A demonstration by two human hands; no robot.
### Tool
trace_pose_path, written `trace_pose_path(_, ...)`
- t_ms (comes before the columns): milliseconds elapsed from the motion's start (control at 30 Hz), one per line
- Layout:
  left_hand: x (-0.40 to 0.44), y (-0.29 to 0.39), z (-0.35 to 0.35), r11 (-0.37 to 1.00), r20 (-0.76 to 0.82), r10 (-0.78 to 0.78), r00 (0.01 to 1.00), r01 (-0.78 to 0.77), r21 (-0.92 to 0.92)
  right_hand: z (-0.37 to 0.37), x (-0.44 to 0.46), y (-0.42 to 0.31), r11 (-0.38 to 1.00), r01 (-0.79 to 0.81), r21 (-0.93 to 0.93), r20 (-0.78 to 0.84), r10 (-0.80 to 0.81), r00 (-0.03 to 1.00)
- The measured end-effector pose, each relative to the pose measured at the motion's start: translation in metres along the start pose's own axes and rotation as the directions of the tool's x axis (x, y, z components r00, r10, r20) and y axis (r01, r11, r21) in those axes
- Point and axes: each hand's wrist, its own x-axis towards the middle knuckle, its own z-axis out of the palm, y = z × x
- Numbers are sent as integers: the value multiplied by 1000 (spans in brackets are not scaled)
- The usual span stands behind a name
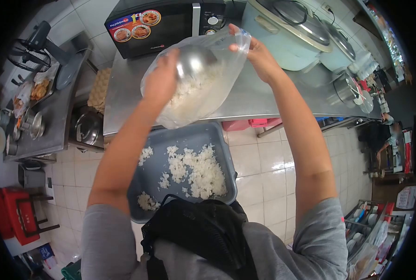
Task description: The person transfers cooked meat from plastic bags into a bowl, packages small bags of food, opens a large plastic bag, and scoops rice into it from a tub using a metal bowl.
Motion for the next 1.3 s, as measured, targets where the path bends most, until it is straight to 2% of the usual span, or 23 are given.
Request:
trace_pose_path(33,-2,13,13,981,58,76,995,-85,174,1,4,-2,1000,-1,-12,-2,1,1000)
trace_pose_path(133,7,23,30,951,78,169,983,-183,249,7,6,-5,998,-53,-14,-6,53,999)
trace_pose_path(233,37,13,16,958,162,151,975,-184,220,6,1,-4,997,-64,-31,-4,64,998)
trace_pose_path(333,39,20,-20,985,2,153,988,-152,83,3,-2,-1,998,-65,-11,-29,65,997)
trace_pose_path(467,32,27,-62,996,-142,57,988,-65,-54,9,-4,5,994,-63,88,-19,65,998)
trace_pose_path(567,10,17,-57,989,-33,25,999,-30,-146,16,-3,1,993,-57,101,-68,64,996)
trace_pose_path(700,-39,10,-20,998,191,61,980,-59,-13,13,6,11,993,-40,107,-87,50,995)
trace_pose_path(833,-22,5,-10,996,233,28,972,-48,80,7,13,12,990,-93,109,-105,104,989)
trace_pose_path(933,-7,11,-23,996,172,69,983,-79,51,8,7,9,991,-124,55,-107,130,986)
trace_pose_path(1033,-9,21,-53,992,1,-102,995,102,-73,9,-7,8,991,-121,63,-65,125,990)
trace_pose_path(1167,-26,8,-91,967,-144,-213,966,187,-175,12,-15,10,987,-101,128,7,101,995)
trace_pose_path(1300,-92,-7,-141,936,-253,-201,946,109,-335,23,-30,-5,964,-106,243,16,105,994)
